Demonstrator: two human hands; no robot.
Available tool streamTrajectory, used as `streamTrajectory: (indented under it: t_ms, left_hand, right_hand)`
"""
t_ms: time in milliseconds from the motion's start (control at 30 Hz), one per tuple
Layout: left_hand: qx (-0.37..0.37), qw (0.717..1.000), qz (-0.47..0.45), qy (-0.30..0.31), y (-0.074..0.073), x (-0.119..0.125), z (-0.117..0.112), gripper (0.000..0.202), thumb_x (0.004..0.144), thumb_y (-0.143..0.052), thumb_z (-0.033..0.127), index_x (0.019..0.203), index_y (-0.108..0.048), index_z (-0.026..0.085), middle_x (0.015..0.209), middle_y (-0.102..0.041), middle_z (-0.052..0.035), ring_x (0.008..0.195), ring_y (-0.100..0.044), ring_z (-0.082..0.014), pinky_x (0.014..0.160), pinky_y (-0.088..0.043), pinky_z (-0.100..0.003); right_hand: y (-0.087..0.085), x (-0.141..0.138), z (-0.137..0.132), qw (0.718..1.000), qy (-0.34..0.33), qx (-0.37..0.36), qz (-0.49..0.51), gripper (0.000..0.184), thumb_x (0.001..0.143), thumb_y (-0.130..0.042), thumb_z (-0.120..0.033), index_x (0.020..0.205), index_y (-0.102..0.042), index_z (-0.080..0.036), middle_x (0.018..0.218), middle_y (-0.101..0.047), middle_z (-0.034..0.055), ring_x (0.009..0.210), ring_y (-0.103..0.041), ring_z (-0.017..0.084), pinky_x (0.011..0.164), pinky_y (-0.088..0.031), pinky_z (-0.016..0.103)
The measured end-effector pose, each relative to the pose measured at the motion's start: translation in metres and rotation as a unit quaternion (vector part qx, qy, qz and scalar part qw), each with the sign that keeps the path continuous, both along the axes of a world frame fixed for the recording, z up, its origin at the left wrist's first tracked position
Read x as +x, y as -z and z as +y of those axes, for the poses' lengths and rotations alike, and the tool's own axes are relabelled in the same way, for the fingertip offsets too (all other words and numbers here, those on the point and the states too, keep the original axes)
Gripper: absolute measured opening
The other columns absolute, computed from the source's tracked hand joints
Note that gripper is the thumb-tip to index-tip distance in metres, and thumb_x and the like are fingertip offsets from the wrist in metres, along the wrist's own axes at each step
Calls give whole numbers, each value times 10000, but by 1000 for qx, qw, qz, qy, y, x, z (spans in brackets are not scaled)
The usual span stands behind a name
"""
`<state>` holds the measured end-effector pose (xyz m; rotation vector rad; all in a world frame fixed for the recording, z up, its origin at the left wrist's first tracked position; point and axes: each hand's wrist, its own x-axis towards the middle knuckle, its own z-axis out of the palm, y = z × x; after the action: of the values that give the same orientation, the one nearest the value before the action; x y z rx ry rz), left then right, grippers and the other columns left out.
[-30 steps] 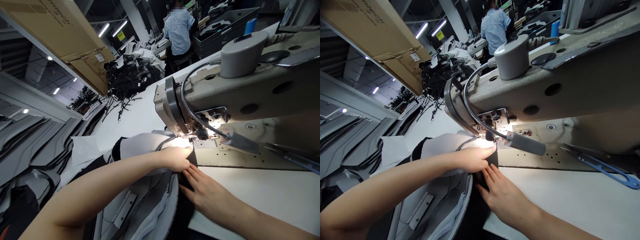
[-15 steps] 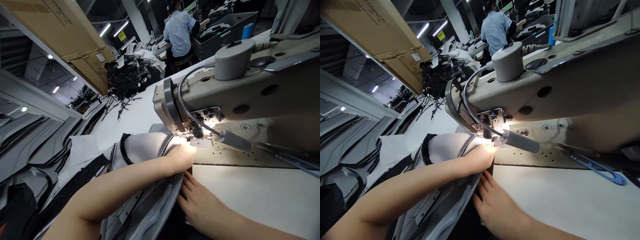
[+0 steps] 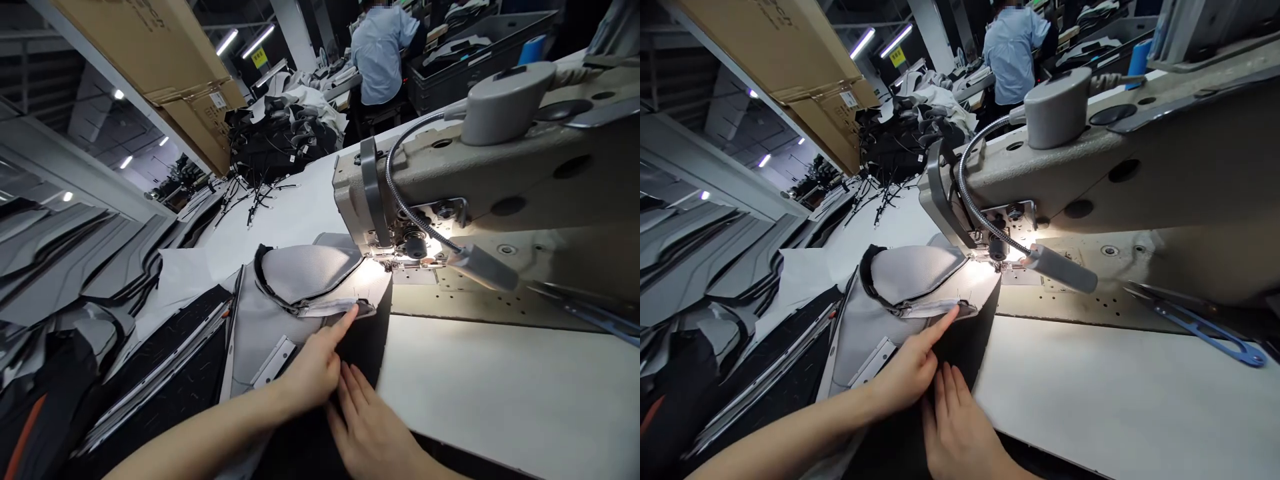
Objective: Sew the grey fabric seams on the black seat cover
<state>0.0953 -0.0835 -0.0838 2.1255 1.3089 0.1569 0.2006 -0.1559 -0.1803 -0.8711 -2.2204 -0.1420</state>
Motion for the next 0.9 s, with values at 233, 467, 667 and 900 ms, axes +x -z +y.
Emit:
streamTrajectory:
  t_ms: [233,467,667,900]
  left_hand:
    - [147,964,198,102,-1,2,9,549,799,-426,126,1348,-421,118,892,-675,-87,772,-655,-229,683,-561,-363]
    - [365,856,288,226,-5,6,6,75,861,-501,132,815,-555,155,916,-621,-88,843,-597,-237,665,-520,-340]
    - [371,873,141,283,5,6,1,110,855,-470,89,782,-548,115,1197,-553,-137,1054,-500,-243,902,-464,-332]
    - [38,971,64,226,-2,17,11,195,732,-445,32,848,-537,158,931,-610,-65,1014,-532,-176,903,-462,-246]
  right_hand:
    - [-17,29,6,998,43,20,41,298,774,-531,-226,1011,-642,-85,1025,-670,168,987,-613,283,935,-426,404]
    - [-4,36,0,997,64,40,-9,381,745,-579,-256,1074,-613,-67,1099,-636,200,1053,-574,342,950,-378,481]
    - [2,37,0,997,57,43,31,270,799,-482,-179,1013,-631,-109,967,-677,156,972,-616,284,961,-396,442]
    - [-1,46,2,998,34,20,42,308,826,-423,-128,1052,-632,-121,1026,-664,139,1044,-587,276,964,-424,414]
